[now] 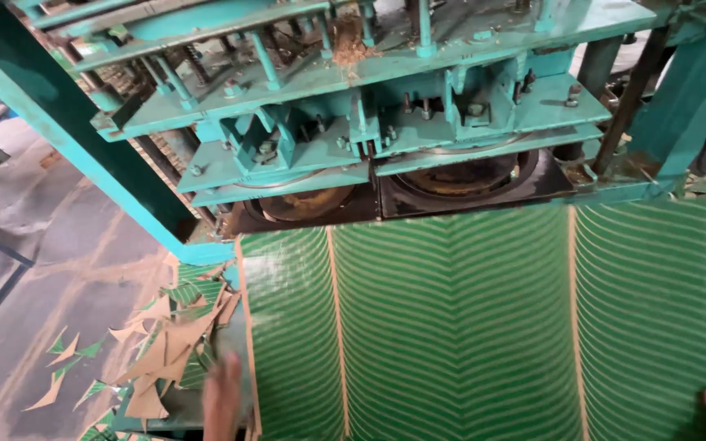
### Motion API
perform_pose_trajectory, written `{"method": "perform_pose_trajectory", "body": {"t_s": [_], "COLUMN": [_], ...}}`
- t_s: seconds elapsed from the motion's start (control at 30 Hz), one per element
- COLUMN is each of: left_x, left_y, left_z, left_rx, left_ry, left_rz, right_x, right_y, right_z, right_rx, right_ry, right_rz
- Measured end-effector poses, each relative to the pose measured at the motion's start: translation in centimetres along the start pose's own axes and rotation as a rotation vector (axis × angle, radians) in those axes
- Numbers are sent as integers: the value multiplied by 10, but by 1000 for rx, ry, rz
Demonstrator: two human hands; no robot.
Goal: The person operates a hydraulic plate press machine, sliding green leaf sheets onto the lower platen and guiding them into the press. They press the sheets into round disposable plates, remove the formed plates with pressed rims, and trim scrap offcuts that pile around the machine.
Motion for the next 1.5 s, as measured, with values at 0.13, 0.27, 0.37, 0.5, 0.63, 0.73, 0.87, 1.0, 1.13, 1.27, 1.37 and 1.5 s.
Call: {"method": "perform_pose_trajectory", "body": {"t_s": [0.13,0.27,0.37,0.5,0.63,0.73,0.87,1.0,1.13,1.27,1.37,1.5], "left_x": [15,-90,-122,-154,-137,-125,-84,-78,-70,-75,-70,-72], "left_y": [37,-98,-131,-189,-239,-258,-248,-262,-260,-261,-255,-252], "left_z": [-35,-83,-58,-26,31,70,126,142,156,157,150,145], "left_rx": [-175,102,138,-18,-21,-11,-20,104,135,158,144,128], "left_ry": [271,188,106,48,194,145,206,146,74,43,49,-19], "left_rz": [-439,-772,-863,-992,-803,-790,-945,-976,-850,-873,-885,-867], "right_x": [91,161,211,254,287,340,363,377,392,391,391,391], "right_y": [32,137,194,219,250,319,298,303,307,306,298,292], "right_z": [-20,-43,-19,18,38,-23,14,13,-7,-3,-2,-1], "right_rx": [22,-173,-130,30,-152,-1048,-215,-350,-381,-447,-429,-462], "right_ry": [19,95,409,838,646,755,503,344,318,243,276,232], "right_rz": [41,-128,-164,-170,-263,-418,148,107,202,138,185,198]}}
Point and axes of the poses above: each hand's wrist, its own z-axis towards the middle knuckle, its own x-axis out of the palm, y = z × x, the point moved 9 cm from there along z, towards the middle knuckle, and after that the axes turned 8 degrees about z, right-handed, at the moved point
